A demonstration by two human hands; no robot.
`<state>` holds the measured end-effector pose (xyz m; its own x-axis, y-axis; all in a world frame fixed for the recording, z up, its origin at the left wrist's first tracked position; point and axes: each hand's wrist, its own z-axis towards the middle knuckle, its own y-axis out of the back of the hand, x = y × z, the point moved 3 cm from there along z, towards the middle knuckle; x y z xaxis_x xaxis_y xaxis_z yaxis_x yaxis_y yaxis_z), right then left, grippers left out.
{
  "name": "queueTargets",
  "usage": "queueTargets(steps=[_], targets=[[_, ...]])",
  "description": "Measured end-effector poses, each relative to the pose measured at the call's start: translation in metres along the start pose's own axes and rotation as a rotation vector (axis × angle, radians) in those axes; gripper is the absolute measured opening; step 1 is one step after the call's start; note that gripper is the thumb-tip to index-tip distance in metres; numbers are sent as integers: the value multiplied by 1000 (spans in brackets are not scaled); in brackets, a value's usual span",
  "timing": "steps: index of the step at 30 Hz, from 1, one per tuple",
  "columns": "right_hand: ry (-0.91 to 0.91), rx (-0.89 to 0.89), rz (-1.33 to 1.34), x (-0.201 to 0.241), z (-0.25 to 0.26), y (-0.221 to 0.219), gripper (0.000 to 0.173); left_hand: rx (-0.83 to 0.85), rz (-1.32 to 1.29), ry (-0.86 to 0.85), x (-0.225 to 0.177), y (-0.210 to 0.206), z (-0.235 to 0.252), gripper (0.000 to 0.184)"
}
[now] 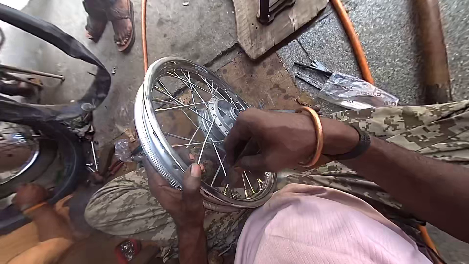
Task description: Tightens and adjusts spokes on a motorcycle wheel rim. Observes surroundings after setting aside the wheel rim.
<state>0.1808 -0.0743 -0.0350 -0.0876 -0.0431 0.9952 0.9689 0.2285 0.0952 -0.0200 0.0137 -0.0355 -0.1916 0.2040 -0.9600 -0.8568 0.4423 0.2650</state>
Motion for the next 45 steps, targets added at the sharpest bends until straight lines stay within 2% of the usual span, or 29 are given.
queueTargets(steps=[4,7,12,16,18,21,24,27,29,31,34,38,42,45], targets=[[32,100,-84,4,18,0,7,-8,-19,17,0,-1,0,83],[107,122,-168,6,23,0,7,-3,-29,8,0,-1,0,78],[69,-11,-212,-5,-14,-27,6,5,-45,14,2,3,-2,81],[75,-122,-150,-28,-54,-61,18,-12,-43,18,5,8,-6,82],[56,-104,-177,-21,-53,-62,19,-5,-45,26,4,6,-7,84],[63,-50,-302,5,-32,-42,9,11,-35,18,-1,-3,-5,76],[56,-66,-354,9,-35,-41,11,14,-1,33,-6,-6,-1,85],[-50,-114,-278,-24,-66,-73,19,-1,-16,29,-4,-5,3,88],[-130,-53,-220,-47,-79,-93,14,-4,-8,16,-3,-8,5,87],[-128,-127,-196,-60,-86,-100,17,23,19,6,-5,-12,3,87],[-60,-247,-207,-74,-95,-99,21,95,44,-27,-12,-18,-7,96],[-31,-268,-174,-79,-101,-83,27,108,26,-16,-9,-30,-31,119],[26,-337,-26,-76,-106,-72,24,117,-95,22,-3,-26,-38,117],[19,-313,100,-80,-103,-67,18,120,-209,22,5,-21,-35,112]])
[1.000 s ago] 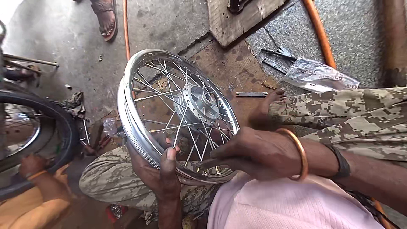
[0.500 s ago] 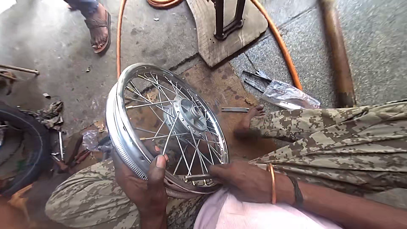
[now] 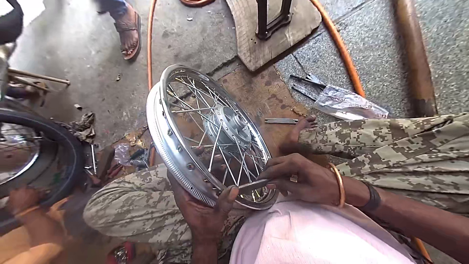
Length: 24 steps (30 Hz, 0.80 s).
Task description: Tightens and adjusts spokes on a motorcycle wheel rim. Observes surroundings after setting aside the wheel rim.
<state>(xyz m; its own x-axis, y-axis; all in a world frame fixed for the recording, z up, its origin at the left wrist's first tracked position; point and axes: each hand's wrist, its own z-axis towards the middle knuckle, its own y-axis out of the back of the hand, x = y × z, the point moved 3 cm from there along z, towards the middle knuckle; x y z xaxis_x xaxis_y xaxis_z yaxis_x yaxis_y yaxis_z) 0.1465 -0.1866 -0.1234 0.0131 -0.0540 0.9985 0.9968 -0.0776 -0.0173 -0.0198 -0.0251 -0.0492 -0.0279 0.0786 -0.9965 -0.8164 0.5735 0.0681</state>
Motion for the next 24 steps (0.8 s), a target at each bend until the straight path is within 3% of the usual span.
queueTargets(steps=[3,7,11,15,19,22,24], targets=[[22,-20,82,-14,-3,-6,18,27,-14,-34,6,9,-4,102],[171,-177,-182,-12,-11,-9,20,100,157,-6,7,7,-23,79],[-10,-214,133,1,-19,-4,16,125,207,22,3,1,-42,58],[71,-257,-60,-1,-22,3,20,81,178,27,-4,-11,-48,47],[-146,-207,440,-9,-25,-7,14,74,183,7,-7,-12,-48,45],[61,-299,-3,6,-22,7,17,117,144,42,-6,-8,-43,48],[34,-328,13,11,-15,17,14,138,121,76,-7,-6,-42,48]])
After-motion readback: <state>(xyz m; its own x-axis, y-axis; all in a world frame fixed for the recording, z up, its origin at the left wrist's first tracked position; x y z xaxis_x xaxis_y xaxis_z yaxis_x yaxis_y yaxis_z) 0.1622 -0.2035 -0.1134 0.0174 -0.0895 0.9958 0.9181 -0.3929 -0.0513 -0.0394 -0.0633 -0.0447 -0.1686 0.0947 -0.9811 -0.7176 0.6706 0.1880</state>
